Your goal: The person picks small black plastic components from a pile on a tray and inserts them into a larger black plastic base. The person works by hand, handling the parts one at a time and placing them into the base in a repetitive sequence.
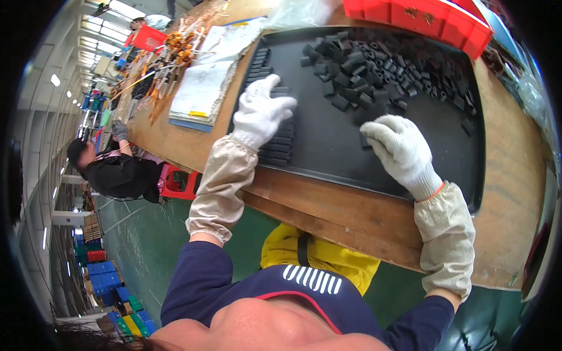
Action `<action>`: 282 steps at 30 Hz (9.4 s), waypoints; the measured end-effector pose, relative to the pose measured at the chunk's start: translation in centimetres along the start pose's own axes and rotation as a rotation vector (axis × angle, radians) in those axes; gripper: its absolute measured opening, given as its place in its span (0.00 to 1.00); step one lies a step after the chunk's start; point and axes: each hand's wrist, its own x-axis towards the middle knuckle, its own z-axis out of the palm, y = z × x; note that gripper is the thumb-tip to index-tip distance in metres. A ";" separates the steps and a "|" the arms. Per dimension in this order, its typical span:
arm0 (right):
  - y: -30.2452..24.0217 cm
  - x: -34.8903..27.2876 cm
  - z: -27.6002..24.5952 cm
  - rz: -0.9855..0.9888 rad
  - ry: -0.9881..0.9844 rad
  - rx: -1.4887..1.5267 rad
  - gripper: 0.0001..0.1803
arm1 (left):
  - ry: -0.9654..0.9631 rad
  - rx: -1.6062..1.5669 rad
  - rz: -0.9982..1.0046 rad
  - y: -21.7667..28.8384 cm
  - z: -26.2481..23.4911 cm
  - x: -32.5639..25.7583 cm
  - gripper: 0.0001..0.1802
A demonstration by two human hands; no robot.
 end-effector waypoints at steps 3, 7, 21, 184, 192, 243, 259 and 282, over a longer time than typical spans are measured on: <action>-0.4 0.2 0.2 0.027 -0.016 -0.106 0.21 | -0.083 -0.007 -0.136 0.0 0.5 -0.5 0.16; -0.4 -0.3 0.7 0.038 -0.148 -0.235 0.24 | 0.054 0.013 0.090 2.2 -2.3 -1.0 0.25; -0.1 -0.3 0.3 0.031 0.102 -0.066 0.15 | -0.139 -1.291 -0.092 14.6 1.8 -0.7 0.34; 8.4 -2.4 -7.2 0.399 0.248 -0.661 0.10 | -0.079 -0.519 0.362 17.4 2.7 1.7 0.27; 10.4 -3.8 -5.5 0.384 0.052 -0.660 0.25 | -0.128 -0.528 0.046 17.5 1.8 0.8 0.20; -1.5 -0.5 -1.7 0.462 0.137 0.518 0.14 | -0.235 -1.732 -0.376 14.8 2.1 0.8 0.16; -1.7 0.4 -1.8 0.272 0.052 0.273 0.13 | -0.348 -1.886 -0.370 14.0 2.3 0.6 0.21; -1.7 0.0 0.2 0.081 -0.086 0.122 0.31 | -0.068 -0.119 -0.382 -10.6 -0.3 8.2 0.13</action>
